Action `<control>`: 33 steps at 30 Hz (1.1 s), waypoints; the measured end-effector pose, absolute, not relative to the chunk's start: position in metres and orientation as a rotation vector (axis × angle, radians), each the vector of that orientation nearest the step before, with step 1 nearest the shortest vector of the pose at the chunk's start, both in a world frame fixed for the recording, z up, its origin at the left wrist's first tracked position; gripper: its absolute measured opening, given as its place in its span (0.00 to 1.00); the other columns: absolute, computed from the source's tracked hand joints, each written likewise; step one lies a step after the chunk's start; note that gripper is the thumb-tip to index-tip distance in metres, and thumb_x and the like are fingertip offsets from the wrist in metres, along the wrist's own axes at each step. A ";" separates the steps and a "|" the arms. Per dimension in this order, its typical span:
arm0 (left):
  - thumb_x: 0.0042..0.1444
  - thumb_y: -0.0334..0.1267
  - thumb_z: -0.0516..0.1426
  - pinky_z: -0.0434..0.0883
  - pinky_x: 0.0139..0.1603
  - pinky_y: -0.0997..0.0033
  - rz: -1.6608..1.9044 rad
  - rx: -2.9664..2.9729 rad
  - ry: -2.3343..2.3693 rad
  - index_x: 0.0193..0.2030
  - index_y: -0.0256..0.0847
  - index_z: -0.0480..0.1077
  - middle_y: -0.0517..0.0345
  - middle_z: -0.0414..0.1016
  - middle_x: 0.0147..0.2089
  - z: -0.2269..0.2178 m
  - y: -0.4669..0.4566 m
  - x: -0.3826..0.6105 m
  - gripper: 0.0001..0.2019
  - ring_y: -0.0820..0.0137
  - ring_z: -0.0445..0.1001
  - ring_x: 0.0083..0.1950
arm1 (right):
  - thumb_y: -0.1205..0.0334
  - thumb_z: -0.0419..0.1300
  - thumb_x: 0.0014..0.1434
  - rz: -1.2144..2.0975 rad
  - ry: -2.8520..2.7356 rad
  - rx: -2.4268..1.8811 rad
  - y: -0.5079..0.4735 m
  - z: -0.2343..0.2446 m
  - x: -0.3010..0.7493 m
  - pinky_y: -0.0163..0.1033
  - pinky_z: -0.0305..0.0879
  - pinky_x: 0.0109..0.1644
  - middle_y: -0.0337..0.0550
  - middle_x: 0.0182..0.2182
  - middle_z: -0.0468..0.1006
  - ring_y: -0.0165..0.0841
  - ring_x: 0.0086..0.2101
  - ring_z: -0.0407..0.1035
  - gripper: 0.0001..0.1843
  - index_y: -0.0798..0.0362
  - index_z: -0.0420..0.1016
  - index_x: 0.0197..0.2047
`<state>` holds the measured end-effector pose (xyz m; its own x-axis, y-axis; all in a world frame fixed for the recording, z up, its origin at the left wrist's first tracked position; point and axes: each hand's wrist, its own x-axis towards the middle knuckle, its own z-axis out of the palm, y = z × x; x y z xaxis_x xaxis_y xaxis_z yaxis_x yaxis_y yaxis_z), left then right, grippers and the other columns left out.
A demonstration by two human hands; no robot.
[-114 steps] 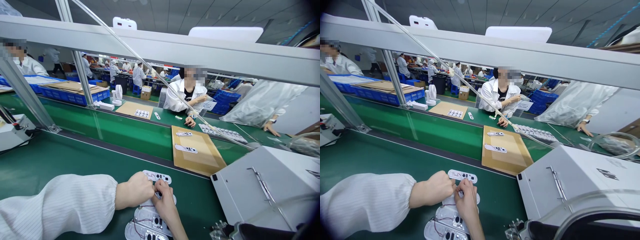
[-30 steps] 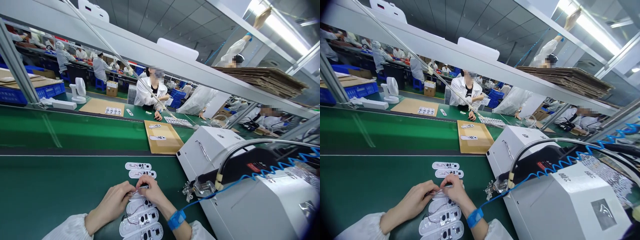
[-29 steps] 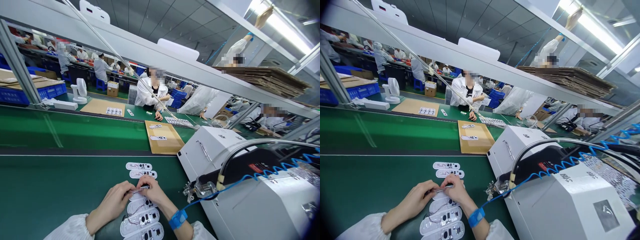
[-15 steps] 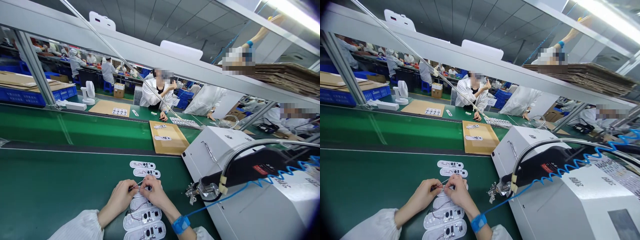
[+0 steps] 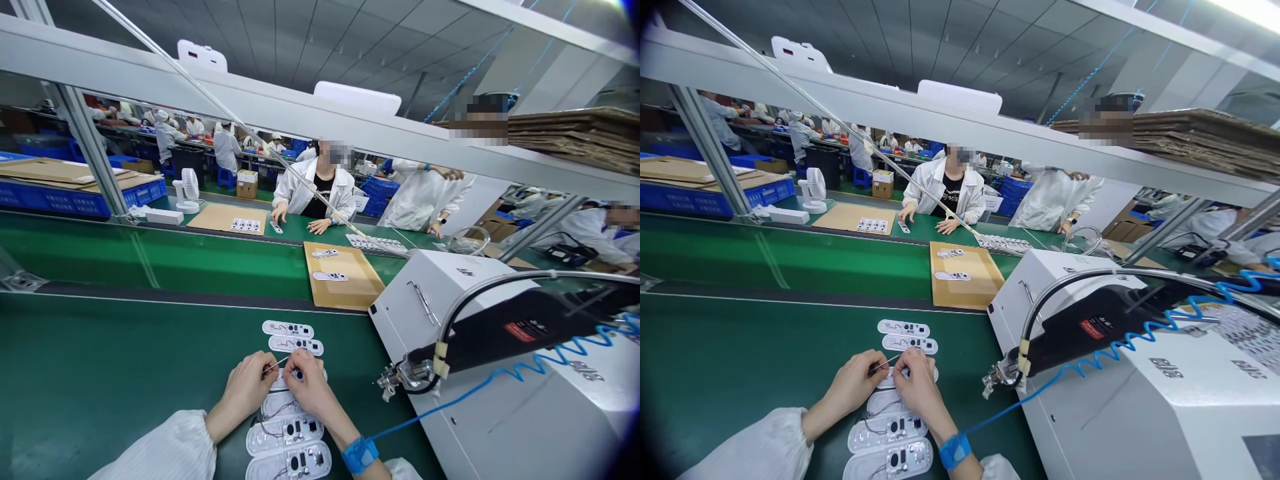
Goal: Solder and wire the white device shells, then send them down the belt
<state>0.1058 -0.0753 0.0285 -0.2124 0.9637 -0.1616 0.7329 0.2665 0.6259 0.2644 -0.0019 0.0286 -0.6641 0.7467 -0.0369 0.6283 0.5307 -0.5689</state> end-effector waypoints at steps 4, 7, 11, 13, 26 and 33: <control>0.62 0.29 0.57 0.59 0.35 0.73 0.560 1.539 2.031 0.38 0.45 0.74 0.62 0.78 0.39 0.029 -0.074 0.107 0.06 0.68 0.75 0.41 | 0.58 0.63 0.68 0.796 -2.572 -1.174 -0.004 0.029 0.264 0.53 0.71 0.55 0.42 0.43 0.79 0.39 0.47 0.74 0.08 0.54 0.76 0.41; 0.62 0.29 0.57 0.58 0.35 0.73 0.555 1.550 2.032 0.38 0.45 0.74 0.63 0.78 0.39 0.031 -0.074 0.108 0.07 0.68 0.75 0.40 | 0.59 0.64 0.67 0.793 -2.593 -1.161 -0.004 0.029 0.264 0.53 0.71 0.55 0.42 0.44 0.79 0.39 0.47 0.74 0.07 0.54 0.76 0.40; 0.61 0.29 0.58 0.58 0.35 0.73 0.545 1.556 2.036 0.38 0.46 0.74 0.63 0.78 0.39 0.034 -0.075 0.108 0.07 0.68 0.75 0.41 | 0.59 0.64 0.67 0.794 -2.602 -1.145 -0.003 0.028 0.264 0.54 0.71 0.55 0.43 0.44 0.79 0.39 0.48 0.73 0.07 0.55 0.76 0.40; 0.61 0.29 0.58 0.58 0.35 0.73 0.539 1.559 2.040 0.39 0.46 0.73 0.63 0.78 0.39 0.035 -0.076 0.108 0.06 0.67 0.75 0.41 | 0.60 0.64 0.67 0.795 -2.600 -1.136 -0.003 0.028 0.264 0.53 0.71 0.55 0.43 0.44 0.78 0.39 0.47 0.73 0.07 0.54 0.76 0.41; 0.74 0.36 0.46 0.63 0.35 0.71 0.393 1.745 2.041 0.44 0.46 0.63 0.63 0.78 0.39 0.050 -0.092 0.096 0.08 0.66 0.77 0.39 | 0.59 0.64 0.67 0.795 -2.577 -1.141 -0.005 0.033 0.263 0.52 0.71 0.55 0.42 0.43 0.78 0.38 0.47 0.73 0.07 0.54 0.76 0.38; 0.71 0.31 0.47 0.61 0.31 0.68 0.117 1.988 2.010 0.41 0.43 0.70 0.56 0.78 0.42 0.066 -0.101 0.094 0.12 0.61 0.79 0.39 | 0.58 0.64 0.67 0.800 -2.560 -1.126 -0.006 0.031 0.263 0.52 0.70 0.54 0.42 0.42 0.78 0.38 0.46 0.73 0.09 0.54 0.76 0.37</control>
<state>0.0939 -0.1011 0.0657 0.0117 0.9868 -0.1614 0.9615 0.0332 0.2728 0.2633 -0.0055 0.0307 -0.6776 0.7354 -0.0075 0.6088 0.5552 -0.5668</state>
